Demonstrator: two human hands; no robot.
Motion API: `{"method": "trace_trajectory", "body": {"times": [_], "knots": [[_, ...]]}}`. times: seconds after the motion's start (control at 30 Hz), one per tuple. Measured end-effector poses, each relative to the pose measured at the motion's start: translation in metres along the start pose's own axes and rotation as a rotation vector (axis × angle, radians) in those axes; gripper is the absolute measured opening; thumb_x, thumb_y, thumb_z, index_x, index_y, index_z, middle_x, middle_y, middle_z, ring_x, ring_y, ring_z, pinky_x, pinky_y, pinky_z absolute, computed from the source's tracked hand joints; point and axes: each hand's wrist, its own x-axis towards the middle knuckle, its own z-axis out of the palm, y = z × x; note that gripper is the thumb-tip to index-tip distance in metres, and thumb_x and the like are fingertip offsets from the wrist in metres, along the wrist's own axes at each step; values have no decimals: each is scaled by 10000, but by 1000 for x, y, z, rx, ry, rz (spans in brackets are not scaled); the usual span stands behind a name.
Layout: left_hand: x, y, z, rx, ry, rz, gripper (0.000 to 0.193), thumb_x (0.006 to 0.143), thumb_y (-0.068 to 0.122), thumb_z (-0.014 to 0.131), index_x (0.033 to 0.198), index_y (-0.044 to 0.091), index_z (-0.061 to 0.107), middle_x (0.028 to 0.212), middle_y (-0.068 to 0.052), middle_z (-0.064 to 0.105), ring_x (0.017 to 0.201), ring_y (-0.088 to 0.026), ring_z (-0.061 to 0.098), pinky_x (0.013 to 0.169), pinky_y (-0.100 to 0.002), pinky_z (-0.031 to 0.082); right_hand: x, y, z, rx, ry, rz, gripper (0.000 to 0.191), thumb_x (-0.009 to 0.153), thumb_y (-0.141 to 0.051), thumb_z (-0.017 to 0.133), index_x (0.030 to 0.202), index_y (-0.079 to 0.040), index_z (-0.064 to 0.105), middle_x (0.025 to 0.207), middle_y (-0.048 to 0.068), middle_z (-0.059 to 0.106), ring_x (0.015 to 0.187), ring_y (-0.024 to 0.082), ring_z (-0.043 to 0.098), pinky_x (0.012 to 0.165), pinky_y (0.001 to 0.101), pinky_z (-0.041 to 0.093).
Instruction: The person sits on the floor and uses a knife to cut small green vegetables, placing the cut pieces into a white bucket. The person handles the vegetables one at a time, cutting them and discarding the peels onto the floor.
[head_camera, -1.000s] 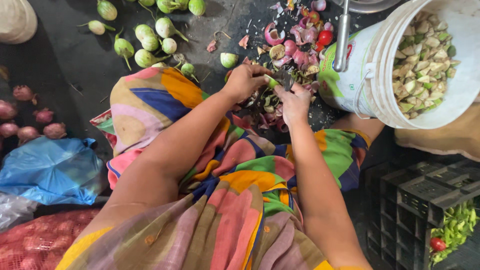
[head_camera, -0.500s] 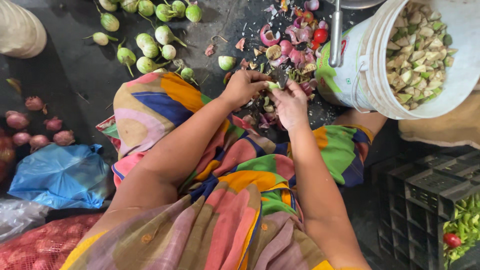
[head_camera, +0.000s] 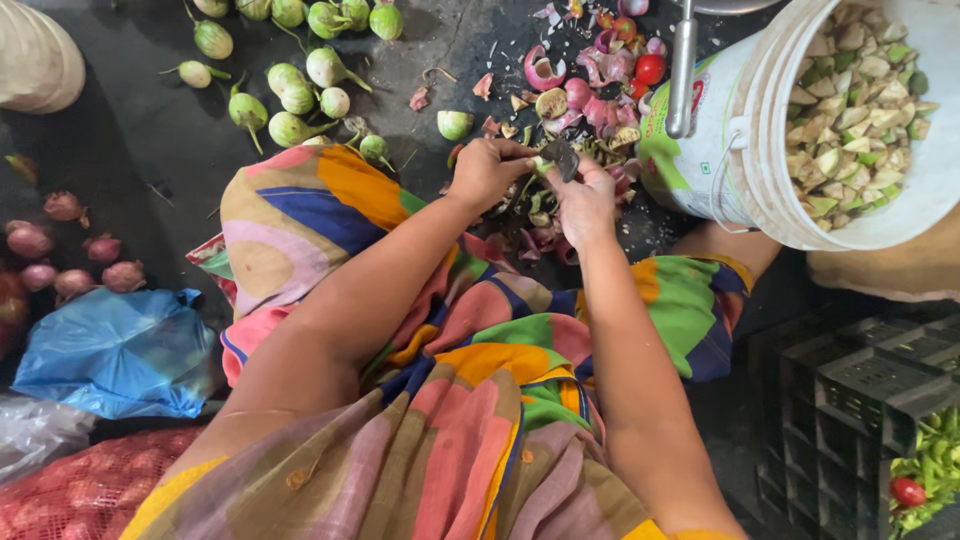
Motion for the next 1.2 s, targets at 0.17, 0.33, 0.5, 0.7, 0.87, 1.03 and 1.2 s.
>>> {"method": "trace_trajectory", "body": {"times": [0.17, 0.33, 0.5, 0.7, 0.87, 1.03, 1.2], "knots": [[9, -20, 7, 135, 10, -111, 243, 825, 283, 785, 995, 112, 819, 807, -99, 786, 690, -180, 741, 680, -313, 566, 0, 10, 9, -331, 67, 42, 185, 949, 49, 697, 1131, 15, 710, 993, 51, 677, 852, 169, 593, 776, 311, 493], [-10, -14, 6, 278, -12, -67, 275, 793, 330, 783, 899, 78, 816, 830, -163, 765, 776, -281, 750, 762, -366, 573, -16, 6, 16, 193, 22, 311, 292, 818, -73, 663, 1108, -63, 697, 1019, 95, 727, 908, 241, 706, 816, 401, 607], [-35, -9, 15, 81, -264, -26, 423, 729, 213, 793, 1089, 27, 672, 969, -148, 756, 897, -258, 733, 801, -364, 575, -44, 14, 2, 361, 90, 467, 193, 915, -192, 641, 1065, -80, 689, 975, 72, 713, 850, 228, 676, 681, 386, 584], [-12, -9, -5, 30, -364, -73, 461, 755, 132, 726, 1197, 42, 633, 975, -141, 722, 918, -272, 702, 774, -401, 558, -56, 6, 0, 125, -15, 227, 261, 906, 3, 766, 1140, -51, 660, 940, 67, 683, 828, 230, 659, 670, 370, 543], [-18, 3, -9, 277, -234, 94, 415, 960, 280, 691, 1271, 23, 594, 978, -179, 737, 921, -294, 712, 806, -408, 544, -61, -20, 23, -734, -8, -281, 403, 798, 21, 792, 1196, -14, 738, 1059, 47, 713, 945, 165, 658, 847, 300, 529], [-25, 24, -13, -15, -337, -9, 551, 930, 238, 629, 1433, 52, 503, 969, -133, 756, 828, -206, 769, 766, -348, 584, -57, -31, 36, -826, 42, -348, 261, 893, -44, 786, 1151, -21, 759, 1056, 37, 749, 964, 135, 686, 887, 265, 529], [-28, 34, -17, -76, -274, 37, 585, 884, 105, 654, 1456, 64, 541, 1042, -82, 758, 853, -142, 756, 793, -311, 604, -53, -30, 29, -747, 100, -274, 213, 936, -58, 766, 1137, -6, 723, 1055, 43, 707, 936, 109, 639, 826, 253, 519]]}}
